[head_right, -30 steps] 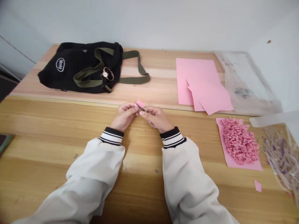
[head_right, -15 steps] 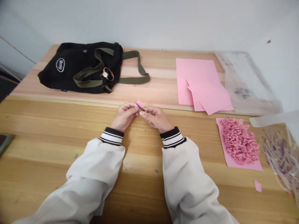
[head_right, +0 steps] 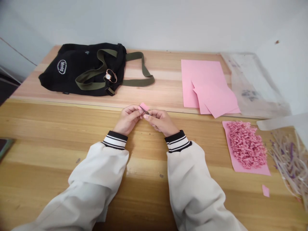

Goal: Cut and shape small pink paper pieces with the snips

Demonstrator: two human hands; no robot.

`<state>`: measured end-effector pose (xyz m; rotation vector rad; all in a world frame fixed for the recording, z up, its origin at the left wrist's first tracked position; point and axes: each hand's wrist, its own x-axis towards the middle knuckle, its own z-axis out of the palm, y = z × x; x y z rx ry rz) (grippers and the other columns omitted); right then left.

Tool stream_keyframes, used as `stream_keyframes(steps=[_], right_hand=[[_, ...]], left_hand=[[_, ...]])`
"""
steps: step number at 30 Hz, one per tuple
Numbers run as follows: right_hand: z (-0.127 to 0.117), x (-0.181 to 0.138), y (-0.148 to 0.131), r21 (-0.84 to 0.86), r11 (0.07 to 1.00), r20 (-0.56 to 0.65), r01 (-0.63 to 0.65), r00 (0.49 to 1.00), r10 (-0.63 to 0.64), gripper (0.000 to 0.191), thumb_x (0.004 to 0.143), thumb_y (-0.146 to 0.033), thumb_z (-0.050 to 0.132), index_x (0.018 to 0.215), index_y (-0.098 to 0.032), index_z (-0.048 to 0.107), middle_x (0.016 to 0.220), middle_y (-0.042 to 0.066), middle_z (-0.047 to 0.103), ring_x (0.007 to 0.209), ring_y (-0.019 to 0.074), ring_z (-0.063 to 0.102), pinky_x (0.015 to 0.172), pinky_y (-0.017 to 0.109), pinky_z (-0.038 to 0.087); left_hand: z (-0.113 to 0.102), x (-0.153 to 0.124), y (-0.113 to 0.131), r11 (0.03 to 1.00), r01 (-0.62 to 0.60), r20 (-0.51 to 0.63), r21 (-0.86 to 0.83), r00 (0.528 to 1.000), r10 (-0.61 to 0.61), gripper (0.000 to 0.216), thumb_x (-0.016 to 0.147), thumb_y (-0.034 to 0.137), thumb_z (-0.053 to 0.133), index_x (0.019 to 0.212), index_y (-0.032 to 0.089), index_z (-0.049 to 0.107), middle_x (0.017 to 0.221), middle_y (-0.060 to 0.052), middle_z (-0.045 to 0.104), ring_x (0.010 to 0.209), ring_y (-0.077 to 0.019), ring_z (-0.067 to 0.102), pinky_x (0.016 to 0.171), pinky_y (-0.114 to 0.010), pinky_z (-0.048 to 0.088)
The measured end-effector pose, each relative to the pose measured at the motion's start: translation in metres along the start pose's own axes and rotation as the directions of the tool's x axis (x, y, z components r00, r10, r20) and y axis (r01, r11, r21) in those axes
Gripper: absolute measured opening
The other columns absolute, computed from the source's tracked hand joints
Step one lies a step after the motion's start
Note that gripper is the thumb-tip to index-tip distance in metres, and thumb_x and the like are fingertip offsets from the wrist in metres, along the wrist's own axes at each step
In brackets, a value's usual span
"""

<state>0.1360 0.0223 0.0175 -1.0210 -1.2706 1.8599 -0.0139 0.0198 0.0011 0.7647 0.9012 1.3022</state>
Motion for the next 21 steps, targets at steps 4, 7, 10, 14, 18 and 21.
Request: stream_keyframes(steps=[4, 7, 10, 14, 18, 21], right_hand=[[0.0, 0.0002, 0.0, 0.002, 1.0, 0.001, 0.001, 1.0, -0.001, 0.039, 0.067, -0.049, 0.075, 0.077, -0.014, 0.062, 0.045, -0.01, 0.037, 0.034, 0.0006, 0.022, 0.032, 0.018, 0.012], [-0.0002, 0.0005, 0.0006, -0.001, 1.0, 0.008, 0.002, 1.0, -0.002, 0.038, 0.068, -0.048, 0.074, 0.078, -0.014, 0.062, 0.045, -0.01, 0.037, 0.034, 0.001, 0.022, 0.032, 0.018, 0.012], [-0.0002, 0.0004, 0.0009, -0.005, 1.0, 0.002, 0.0, 1.0, 0.0, 0.039, 0.068, -0.049, 0.074, 0.079, -0.013, 0.063, 0.045, -0.01, 0.037, 0.034, 0.0009, 0.022, 0.032, 0.018, 0.012], [0.0004, 0.0001, -0.0001, -0.007, 1.0, -0.006, -0.003, 1.0, 0.003, 0.041, 0.066, -0.05, 0.075, 0.078, -0.014, 0.063, 0.045, -0.011, 0.035, 0.034, 0.0007, 0.021, 0.032, 0.018, 0.012], [0.0007, 0.0, -0.001, -0.008, 1.0, -0.002, -0.004, 1.0, 0.004, 0.041, 0.065, -0.051, 0.075, 0.077, -0.014, 0.062, 0.044, -0.011, 0.035, 0.034, 0.0008, 0.022, 0.033, 0.017, 0.012], [0.0005, 0.0001, -0.0008, -0.009, 1.0, -0.002, -0.003, 1.0, 0.003, 0.041, 0.065, -0.051, 0.075, 0.078, -0.014, 0.062, 0.044, -0.011, 0.035, 0.034, 0.0008, 0.022, 0.033, 0.017, 0.012]], left_hand=[[0.0002, 0.0, 0.0008, 1.0, -0.002, 0.008, 0.008, 1.0, 0.002, 0.025, 0.056, 0.027, 0.083, 0.062, 0.013, 0.063, 0.056, 0.002, 0.06, 0.053, -0.0059, 0.051, 0.058, -0.021, 0.04], [0.0002, 0.0, 0.001, 1.0, -0.006, 0.013, 0.015, 1.0, 0.006, 0.024, 0.056, 0.027, 0.083, 0.061, 0.013, 0.063, 0.056, 0.002, 0.06, 0.054, -0.0058, 0.05, 0.059, -0.021, 0.04], [0.0001, 0.0, 0.0009, 1.0, -0.006, 0.01, 0.012, 1.0, 0.006, 0.025, 0.055, 0.027, 0.083, 0.061, 0.014, 0.064, 0.056, 0.003, 0.06, 0.053, -0.0055, 0.05, 0.058, -0.021, 0.04], [0.0001, 0.0001, 0.0009, 1.0, -0.001, 0.013, 0.003, 1.0, 0.001, 0.025, 0.055, 0.027, 0.084, 0.062, 0.014, 0.064, 0.056, 0.003, 0.061, 0.052, -0.0052, 0.05, 0.058, -0.021, 0.04], [-0.0001, 0.0004, 0.0007, 1.0, -0.002, 0.013, 0.005, 1.0, 0.002, 0.025, 0.054, 0.028, 0.084, 0.061, 0.014, 0.064, 0.056, 0.003, 0.061, 0.053, -0.0053, 0.05, 0.058, -0.021, 0.04], [-0.0003, 0.0003, 0.0007, 1.0, 0.002, 0.014, 0.016, 1.0, -0.002, 0.025, 0.056, 0.028, 0.083, 0.062, 0.014, 0.064, 0.056, 0.002, 0.061, 0.053, -0.0055, 0.05, 0.059, -0.022, 0.04]])
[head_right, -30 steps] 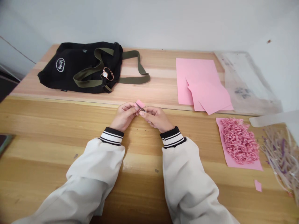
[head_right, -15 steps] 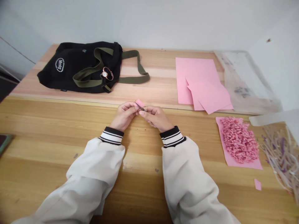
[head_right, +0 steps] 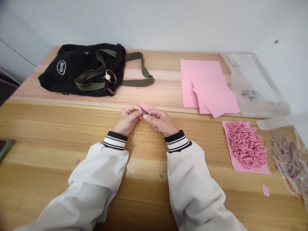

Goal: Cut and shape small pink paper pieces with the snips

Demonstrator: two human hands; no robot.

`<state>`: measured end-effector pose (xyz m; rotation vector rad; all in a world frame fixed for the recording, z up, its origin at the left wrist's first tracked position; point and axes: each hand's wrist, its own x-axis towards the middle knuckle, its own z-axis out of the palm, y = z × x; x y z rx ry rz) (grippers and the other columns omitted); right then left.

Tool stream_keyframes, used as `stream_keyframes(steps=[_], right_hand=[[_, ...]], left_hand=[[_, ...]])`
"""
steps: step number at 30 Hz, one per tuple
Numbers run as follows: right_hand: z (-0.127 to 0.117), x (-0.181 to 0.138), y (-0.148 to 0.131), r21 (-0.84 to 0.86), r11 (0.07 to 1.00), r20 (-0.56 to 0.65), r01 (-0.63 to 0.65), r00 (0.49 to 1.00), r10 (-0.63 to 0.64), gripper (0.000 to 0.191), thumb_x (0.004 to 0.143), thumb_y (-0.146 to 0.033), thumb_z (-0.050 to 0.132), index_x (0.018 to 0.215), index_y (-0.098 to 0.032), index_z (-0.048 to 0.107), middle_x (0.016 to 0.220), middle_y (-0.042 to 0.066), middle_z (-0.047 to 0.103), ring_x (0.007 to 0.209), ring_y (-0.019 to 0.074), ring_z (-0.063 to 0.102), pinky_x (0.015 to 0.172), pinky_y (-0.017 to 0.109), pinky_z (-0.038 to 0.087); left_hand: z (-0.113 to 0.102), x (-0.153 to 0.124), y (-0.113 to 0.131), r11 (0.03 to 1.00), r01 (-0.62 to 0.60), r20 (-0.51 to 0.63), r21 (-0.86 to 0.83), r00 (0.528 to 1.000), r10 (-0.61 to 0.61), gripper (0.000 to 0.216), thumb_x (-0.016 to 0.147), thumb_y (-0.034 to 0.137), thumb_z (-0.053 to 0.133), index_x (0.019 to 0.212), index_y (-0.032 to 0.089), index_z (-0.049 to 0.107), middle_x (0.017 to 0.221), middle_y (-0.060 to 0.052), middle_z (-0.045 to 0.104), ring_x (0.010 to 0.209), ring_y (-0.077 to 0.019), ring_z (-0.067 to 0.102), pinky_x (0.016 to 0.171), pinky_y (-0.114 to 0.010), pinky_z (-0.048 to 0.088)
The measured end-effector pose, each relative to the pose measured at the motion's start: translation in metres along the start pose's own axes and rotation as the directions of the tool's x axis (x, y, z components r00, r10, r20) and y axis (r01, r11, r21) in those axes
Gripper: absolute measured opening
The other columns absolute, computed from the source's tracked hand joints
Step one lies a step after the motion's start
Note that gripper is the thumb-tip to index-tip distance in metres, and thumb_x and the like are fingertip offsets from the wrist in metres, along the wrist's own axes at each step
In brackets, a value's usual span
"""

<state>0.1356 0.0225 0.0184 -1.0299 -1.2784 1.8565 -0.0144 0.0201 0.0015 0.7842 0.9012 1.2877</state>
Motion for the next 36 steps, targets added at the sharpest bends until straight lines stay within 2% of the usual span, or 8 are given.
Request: stream_keyframes(steps=[36], right_hand=[[-0.0019, 0.0011, 0.0032, 0.042, 0.999, -0.006, 0.002, 1.0, -0.002, 0.04, 0.067, -0.05, 0.075, 0.078, -0.014, 0.064, 0.046, -0.01, 0.036, 0.035, 0.0008, 0.021, 0.032, 0.017, 0.013]], left_hand=[[0.0034, -0.0026, 0.0037, 0.999, 0.024, -0.028, -0.021, 0.999, -0.025, 0.022, 0.053, 0.026, 0.083, 0.062, 0.014, 0.067, 0.055, 0.003, 0.062, 0.052, -0.0057, 0.051, 0.057, -0.022, 0.04]])
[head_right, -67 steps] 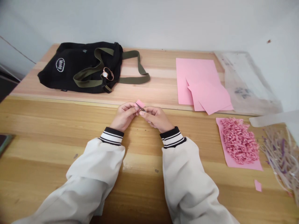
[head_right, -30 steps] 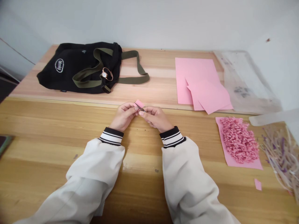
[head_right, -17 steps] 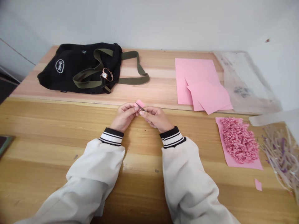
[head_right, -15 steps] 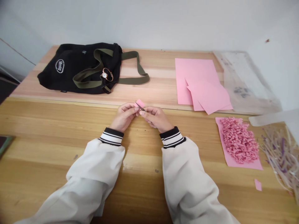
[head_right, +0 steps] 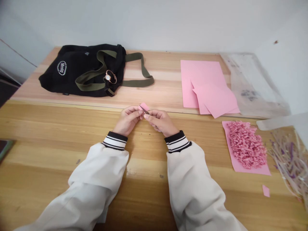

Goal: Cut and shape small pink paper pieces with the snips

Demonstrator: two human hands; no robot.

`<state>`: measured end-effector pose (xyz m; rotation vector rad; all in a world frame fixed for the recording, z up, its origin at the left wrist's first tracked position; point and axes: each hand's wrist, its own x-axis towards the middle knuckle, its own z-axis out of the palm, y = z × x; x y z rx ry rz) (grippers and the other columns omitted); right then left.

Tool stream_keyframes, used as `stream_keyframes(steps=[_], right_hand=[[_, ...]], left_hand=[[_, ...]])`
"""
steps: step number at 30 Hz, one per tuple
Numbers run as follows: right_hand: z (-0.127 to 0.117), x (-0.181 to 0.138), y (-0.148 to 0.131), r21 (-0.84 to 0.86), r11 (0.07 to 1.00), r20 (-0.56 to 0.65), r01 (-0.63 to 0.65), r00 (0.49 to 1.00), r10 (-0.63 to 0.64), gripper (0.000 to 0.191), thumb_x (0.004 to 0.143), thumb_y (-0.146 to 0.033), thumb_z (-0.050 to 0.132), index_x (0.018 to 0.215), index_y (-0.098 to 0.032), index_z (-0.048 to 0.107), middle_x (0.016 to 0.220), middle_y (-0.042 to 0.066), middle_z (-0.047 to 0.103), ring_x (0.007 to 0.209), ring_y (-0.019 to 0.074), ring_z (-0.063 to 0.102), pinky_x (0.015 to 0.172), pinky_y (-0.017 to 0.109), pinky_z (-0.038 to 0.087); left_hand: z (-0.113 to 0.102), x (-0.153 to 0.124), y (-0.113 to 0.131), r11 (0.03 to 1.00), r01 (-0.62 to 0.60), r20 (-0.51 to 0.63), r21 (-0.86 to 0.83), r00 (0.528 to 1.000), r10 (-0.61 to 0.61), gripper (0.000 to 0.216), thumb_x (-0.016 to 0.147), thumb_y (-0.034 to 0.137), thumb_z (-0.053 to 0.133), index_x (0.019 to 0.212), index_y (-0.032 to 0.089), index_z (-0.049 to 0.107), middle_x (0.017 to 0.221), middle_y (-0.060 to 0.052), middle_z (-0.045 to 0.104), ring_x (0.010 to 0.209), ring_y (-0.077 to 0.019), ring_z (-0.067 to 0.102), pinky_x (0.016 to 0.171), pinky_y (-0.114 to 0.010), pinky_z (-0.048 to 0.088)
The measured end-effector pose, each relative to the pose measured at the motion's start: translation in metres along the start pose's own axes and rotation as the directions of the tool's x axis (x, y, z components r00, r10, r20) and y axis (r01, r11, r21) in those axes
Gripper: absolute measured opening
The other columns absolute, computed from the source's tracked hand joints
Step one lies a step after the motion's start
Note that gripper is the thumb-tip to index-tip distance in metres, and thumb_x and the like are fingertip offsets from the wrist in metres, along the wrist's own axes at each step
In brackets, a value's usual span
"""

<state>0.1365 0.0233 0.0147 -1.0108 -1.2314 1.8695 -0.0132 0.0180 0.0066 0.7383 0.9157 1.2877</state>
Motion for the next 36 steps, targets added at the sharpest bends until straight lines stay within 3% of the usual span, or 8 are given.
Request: stream_keyframes(steps=[24, 36], right_hand=[[-0.0032, 0.0011, 0.0036, -0.024, 1.0, 0.011, 0.012, 1.0, -0.012, 0.041, 0.066, -0.049, 0.075, 0.084, -0.014, 0.066, 0.045, -0.01, 0.038, 0.035, 0.0017, 0.025, 0.031, 0.017, 0.015], [0.0011, -0.0001, -0.0011, -0.034, 0.999, -0.01, 0.008, 1.0, -0.009, 0.041, 0.063, -0.05, 0.076, 0.077, -0.014, 0.063, 0.043, -0.01, 0.04, 0.032, 0.0012, 0.025, 0.031, 0.017, 0.014]], left_hand=[[-0.0024, 0.0015, -0.0017, 0.999, 0.008, -0.012, -0.045, 1.0, -0.008, 0.026, 0.054, 0.025, 0.084, 0.067, 0.014, 0.064, 0.061, 0.002, 0.065, 0.054, -0.0049, 0.054, 0.058, -0.021, 0.043], [-0.0036, 0.0023, -0.004, 1.0, -0.008, 0.002, 0.004, 1.0, 0.008, 0.026, 0.053, 0.027, 0.084, 0.064, 0.014, 0.065, 0.06, 0.001, 0.065, 0.056, -0.0066, 0.055, 0.059, -0.022, 0.043]])
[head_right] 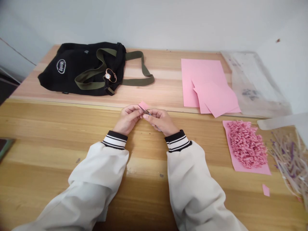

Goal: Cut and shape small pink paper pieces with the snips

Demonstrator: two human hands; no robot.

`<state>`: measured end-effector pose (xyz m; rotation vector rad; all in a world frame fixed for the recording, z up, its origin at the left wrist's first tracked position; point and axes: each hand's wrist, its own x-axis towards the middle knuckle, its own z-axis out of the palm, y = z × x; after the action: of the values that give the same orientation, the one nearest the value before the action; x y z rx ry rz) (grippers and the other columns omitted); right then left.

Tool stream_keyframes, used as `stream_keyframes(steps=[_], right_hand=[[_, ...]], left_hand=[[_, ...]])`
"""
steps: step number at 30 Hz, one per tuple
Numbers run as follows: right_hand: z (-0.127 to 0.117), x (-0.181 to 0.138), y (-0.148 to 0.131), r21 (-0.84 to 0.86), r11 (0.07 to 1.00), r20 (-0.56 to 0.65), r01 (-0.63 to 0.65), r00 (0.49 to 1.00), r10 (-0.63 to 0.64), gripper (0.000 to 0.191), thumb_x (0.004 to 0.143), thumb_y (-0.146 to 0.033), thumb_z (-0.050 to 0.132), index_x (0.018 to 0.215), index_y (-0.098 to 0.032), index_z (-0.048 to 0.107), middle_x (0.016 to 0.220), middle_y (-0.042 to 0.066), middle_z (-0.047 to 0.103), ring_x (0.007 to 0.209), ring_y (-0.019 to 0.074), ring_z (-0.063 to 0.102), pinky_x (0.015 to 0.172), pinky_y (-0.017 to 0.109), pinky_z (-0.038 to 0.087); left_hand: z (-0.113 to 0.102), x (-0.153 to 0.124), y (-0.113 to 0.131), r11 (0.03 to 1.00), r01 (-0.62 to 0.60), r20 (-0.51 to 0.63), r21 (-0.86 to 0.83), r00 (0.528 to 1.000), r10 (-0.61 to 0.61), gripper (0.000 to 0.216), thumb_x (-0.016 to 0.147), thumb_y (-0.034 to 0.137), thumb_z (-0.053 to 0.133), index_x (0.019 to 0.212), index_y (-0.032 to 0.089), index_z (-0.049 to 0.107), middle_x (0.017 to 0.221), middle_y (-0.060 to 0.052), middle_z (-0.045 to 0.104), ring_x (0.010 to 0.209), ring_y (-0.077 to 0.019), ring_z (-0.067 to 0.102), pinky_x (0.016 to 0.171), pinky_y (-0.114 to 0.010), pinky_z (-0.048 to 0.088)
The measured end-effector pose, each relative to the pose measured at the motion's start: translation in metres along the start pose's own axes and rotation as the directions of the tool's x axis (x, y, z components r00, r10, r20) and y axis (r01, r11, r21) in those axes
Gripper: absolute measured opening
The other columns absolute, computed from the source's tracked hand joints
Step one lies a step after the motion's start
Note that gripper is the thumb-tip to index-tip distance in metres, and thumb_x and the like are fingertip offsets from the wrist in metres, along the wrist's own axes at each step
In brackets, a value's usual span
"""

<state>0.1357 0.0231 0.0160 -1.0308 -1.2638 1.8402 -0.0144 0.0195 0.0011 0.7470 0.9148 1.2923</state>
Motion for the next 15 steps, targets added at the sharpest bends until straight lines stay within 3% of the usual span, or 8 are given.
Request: stream_keyframes(steps=[15], right_hand=[[0.0003, -0.0005, -0.0006, -0.007, 1.0, -0.01, -0.005, 1.0, 0.005, 0.041, 0.063, -0.05, 0.076, 0.077, -0.014, 0.063, 0.041, -0.011, 0.039, 0.031, 0.0011, 0.025, 0.031, 0.017, 0.014]], left_hand=[[-0.0005, 0.0011, -0.0007, 1.0, -0.011, 0.003, 0.013, 1.0, 0.011, 0.027, 0.05, 0.026, 0.085, 0.063, 0.014, 0.065, 0.06, 0.002, 0.066, 0.053, -0.0057, 0.054, 0.058, -0.021, 0.043]])
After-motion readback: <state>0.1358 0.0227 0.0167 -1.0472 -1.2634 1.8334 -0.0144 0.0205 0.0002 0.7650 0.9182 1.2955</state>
